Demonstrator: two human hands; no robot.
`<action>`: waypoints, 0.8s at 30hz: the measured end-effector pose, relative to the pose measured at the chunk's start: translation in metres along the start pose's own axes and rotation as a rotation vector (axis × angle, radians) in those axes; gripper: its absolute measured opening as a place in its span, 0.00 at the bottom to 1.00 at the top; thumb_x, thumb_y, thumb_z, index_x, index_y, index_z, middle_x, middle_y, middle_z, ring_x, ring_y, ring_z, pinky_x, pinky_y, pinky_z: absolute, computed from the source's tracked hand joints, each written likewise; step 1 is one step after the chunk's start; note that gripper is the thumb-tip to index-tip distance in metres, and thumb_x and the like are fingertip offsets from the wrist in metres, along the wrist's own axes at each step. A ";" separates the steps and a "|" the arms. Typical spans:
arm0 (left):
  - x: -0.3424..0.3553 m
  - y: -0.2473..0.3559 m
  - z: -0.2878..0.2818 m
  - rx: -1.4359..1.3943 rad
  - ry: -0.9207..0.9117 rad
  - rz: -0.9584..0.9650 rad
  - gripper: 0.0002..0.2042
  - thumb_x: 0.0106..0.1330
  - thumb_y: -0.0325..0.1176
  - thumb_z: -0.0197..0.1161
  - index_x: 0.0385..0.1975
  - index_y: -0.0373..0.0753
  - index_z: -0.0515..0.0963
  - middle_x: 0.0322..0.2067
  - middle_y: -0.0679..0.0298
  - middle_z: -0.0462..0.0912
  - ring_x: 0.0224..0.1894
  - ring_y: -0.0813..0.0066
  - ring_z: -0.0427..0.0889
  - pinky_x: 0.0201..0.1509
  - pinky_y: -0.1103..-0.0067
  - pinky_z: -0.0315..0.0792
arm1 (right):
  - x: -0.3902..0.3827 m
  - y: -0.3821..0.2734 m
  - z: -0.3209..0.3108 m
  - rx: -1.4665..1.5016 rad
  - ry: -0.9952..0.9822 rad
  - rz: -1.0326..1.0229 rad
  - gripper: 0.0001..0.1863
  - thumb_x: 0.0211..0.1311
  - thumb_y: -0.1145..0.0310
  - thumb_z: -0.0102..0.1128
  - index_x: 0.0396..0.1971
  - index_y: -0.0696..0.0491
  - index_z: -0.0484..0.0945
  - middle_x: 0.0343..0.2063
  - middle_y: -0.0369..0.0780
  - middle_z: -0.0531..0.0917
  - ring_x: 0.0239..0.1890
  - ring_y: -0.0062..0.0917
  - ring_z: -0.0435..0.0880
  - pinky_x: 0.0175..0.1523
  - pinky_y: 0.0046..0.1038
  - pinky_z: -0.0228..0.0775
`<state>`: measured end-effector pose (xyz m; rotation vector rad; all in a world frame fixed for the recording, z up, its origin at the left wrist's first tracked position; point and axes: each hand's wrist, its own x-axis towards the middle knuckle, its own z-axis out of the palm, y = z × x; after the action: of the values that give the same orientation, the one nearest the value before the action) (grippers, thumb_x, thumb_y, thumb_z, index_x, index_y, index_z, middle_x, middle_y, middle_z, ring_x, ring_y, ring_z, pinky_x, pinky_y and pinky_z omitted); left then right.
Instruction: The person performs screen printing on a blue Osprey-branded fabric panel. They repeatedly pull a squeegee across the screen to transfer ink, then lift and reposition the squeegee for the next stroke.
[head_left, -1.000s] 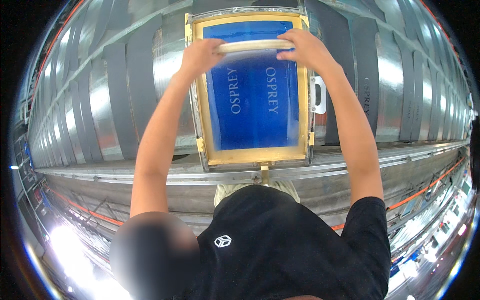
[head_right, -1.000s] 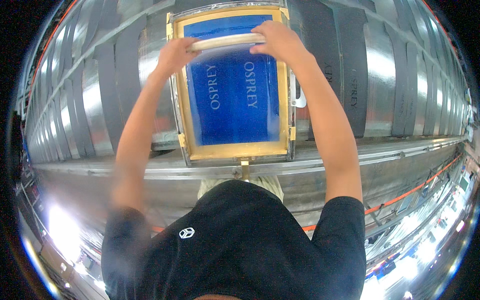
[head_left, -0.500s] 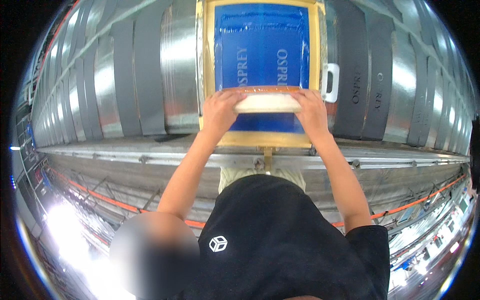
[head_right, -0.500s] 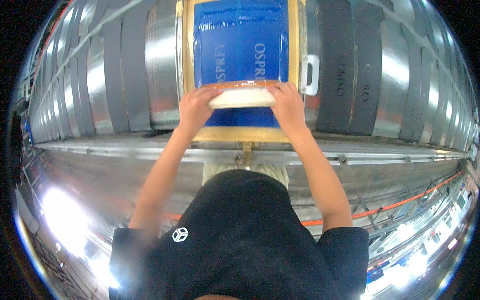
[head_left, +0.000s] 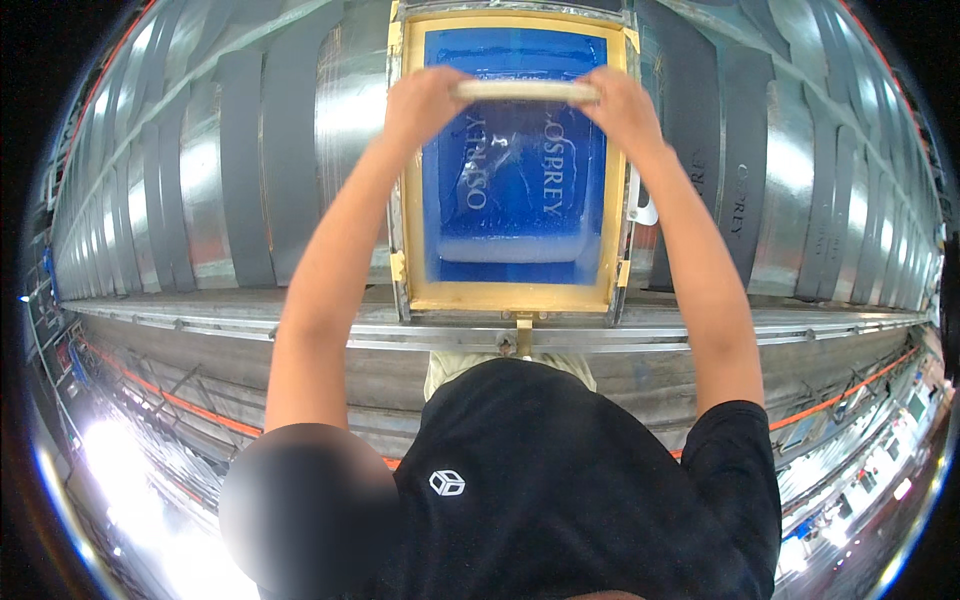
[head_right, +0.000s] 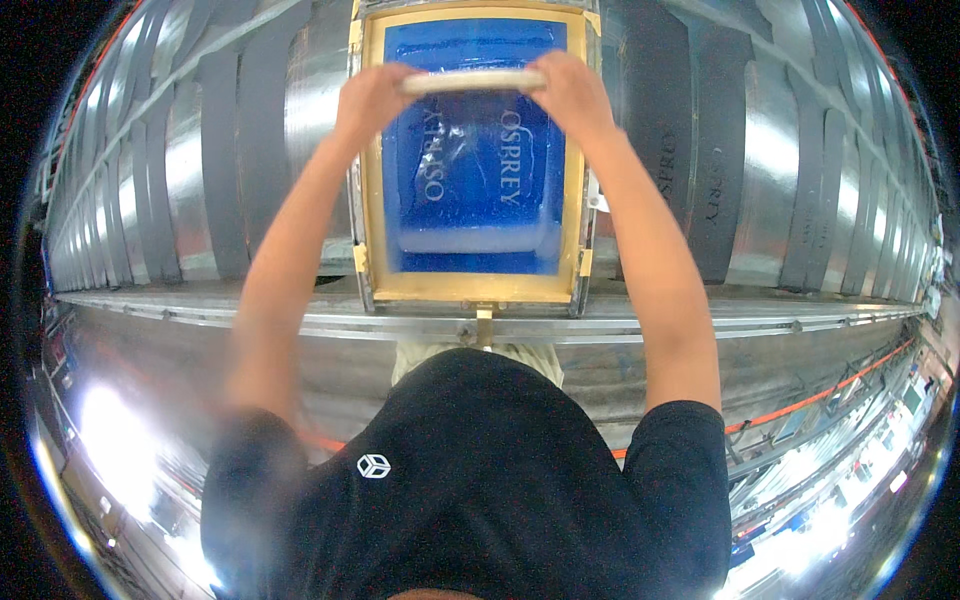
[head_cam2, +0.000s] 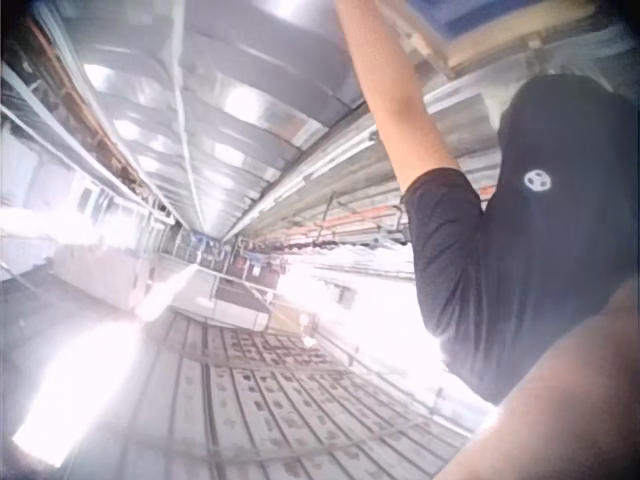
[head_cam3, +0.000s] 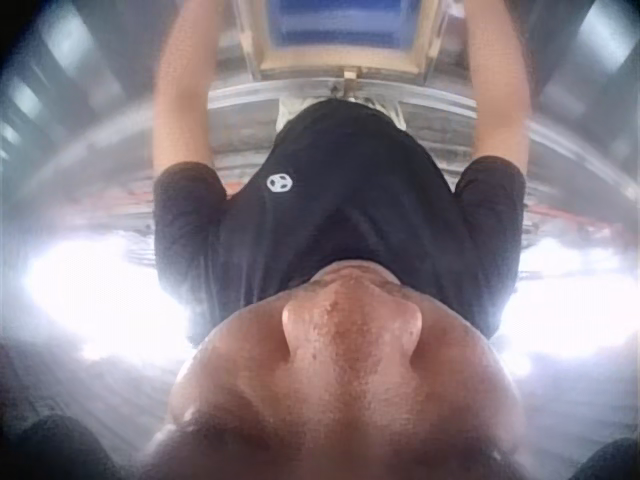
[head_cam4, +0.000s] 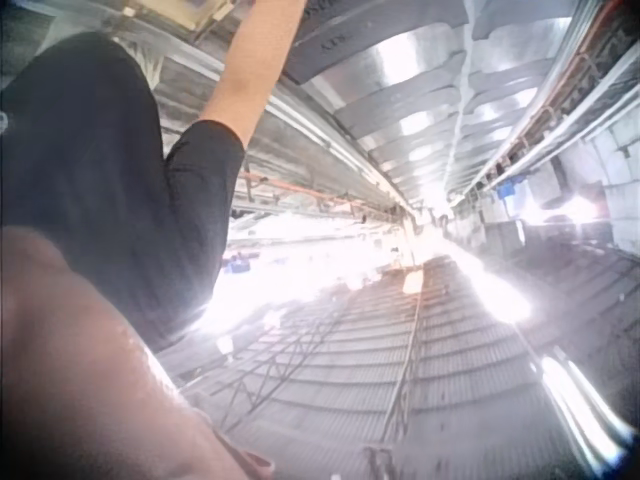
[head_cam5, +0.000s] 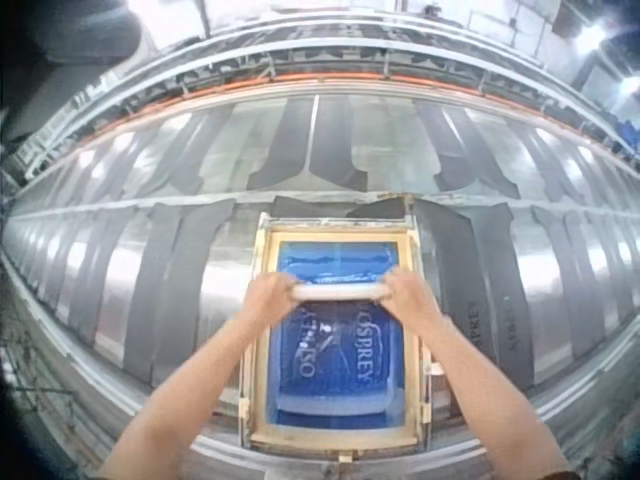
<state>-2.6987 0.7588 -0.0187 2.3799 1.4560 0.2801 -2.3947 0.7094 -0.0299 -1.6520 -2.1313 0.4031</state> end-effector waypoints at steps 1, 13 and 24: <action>0.022 -0.009 -0.002 0.024 -0.018 -0.012 0.15 0.59 0.43 0.72 0.47 0.55 0.87 0.40 0.62 0.89 0.44 0.59 0.87 0.49 0.64 0.80 | 0.023 0.007 -0.002 -0.023 -0.029 0.028 0.16 0.53 0.62 0.73 0.40 0.52 0.86 0.39 0.44 0.85 0.46 0.41 0.84 0.53 0.40 0.76; 0.020 0.000 0.010 0.042 -0.100 -0.055 0.13 0.58 0.42 0.72 0.44 0.58 0.88 0.40 0.62 0.88 0.43 0.58 0.87 0.48 0.64 0.80 | 0.005 0.013 0.016 0.006 -0.058 0.214 0.18 0.52 0.58 0.75 0.42 0.49 0.88 0.39 0.45 0.87 0.46 0.42 0.85 0.53 0.41 0.76; -0.236 0.067 0.034 0.012 0.027 0.010 0.19 0.49 0.23 0.66 0.40 0.53 0.89 0.41 0.73 0.89 0.44 0.72 0.84 0.44 0.72 0.74 | -0.229 -0.116 0.015 0.144 -0.075 0.195 0.25 0.38 0.82 0.72 0.44 0.54 0.83 0.45 0.42 0.82 0.53 0.38 0.79 0.59 0.38 0.73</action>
<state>-2.7398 0.5142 -0.0227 2.4021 1.4623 0.3077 -2.4522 0.4590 -0.0221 -1.7910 -1.9479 0.6714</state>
